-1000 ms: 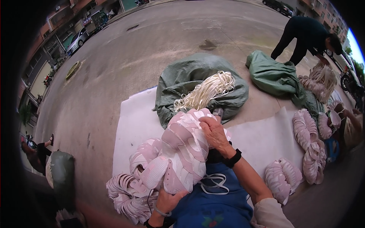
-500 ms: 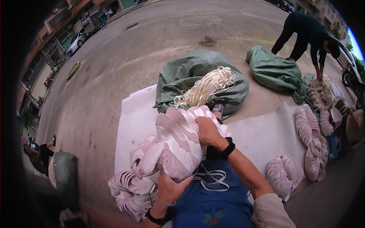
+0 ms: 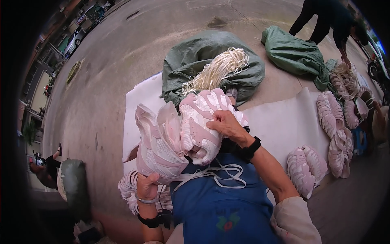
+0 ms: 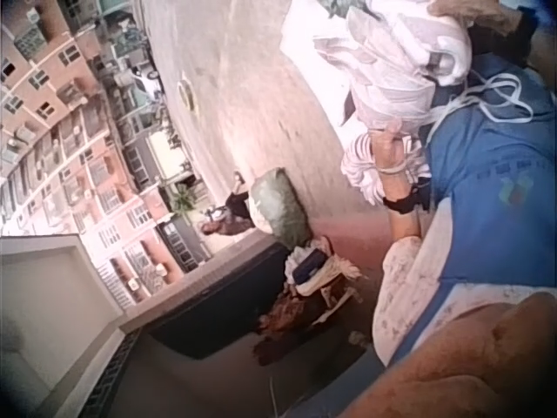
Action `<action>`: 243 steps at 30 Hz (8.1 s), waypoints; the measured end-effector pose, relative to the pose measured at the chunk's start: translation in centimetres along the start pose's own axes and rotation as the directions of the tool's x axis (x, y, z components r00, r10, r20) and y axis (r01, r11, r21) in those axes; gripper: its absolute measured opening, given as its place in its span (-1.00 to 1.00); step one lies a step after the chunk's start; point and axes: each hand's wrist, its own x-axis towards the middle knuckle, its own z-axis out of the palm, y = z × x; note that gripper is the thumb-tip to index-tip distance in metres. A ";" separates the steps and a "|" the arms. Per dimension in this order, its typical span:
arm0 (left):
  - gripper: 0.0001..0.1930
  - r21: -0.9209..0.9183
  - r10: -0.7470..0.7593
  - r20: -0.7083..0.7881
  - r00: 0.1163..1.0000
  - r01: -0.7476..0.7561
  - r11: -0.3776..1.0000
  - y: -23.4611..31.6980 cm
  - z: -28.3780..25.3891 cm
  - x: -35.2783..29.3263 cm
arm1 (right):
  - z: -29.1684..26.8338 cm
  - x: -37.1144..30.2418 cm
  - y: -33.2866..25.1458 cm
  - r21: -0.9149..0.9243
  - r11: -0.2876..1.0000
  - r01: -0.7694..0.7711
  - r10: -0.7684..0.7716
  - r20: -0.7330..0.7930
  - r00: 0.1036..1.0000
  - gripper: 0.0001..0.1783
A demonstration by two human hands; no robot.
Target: Lacing a pair of white and pink athletic shoes while sitting outdoors.
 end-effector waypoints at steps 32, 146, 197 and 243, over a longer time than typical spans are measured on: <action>-0.16 0.484 -0.238 0.263 0.935 0.085 0.871 -1.0 5.0 0.6 | 1.4 -6.3 4.4 0.454 0.891 -0.023 0.038 -0.022 0.999 -0.77; -0.71 0.421 -0.292 0.855 0.429 -0.902 -0.093 4.3 13.5 12.3 | 0.9 1.7 10.0 0.425 0.868 -0.257 0.395 -0.277 0.876 -0.46; -0.82 0.560 -0.502 0.762 0.409 -0.806 0.193 -6.5 16.8 19.9 | -1.2 -3.9 4.3 -0.136 0.986 0.101 -0.094 0.060 0.994 -0.15; -0.43 0.591 0.262 0.510 0.819 -0.555 0.585 -4.8 6.8 5.1 | 0.4 -7.7 -2.9 -0.322 0.899 0.298 -0.201 0.300 0.932 -0.15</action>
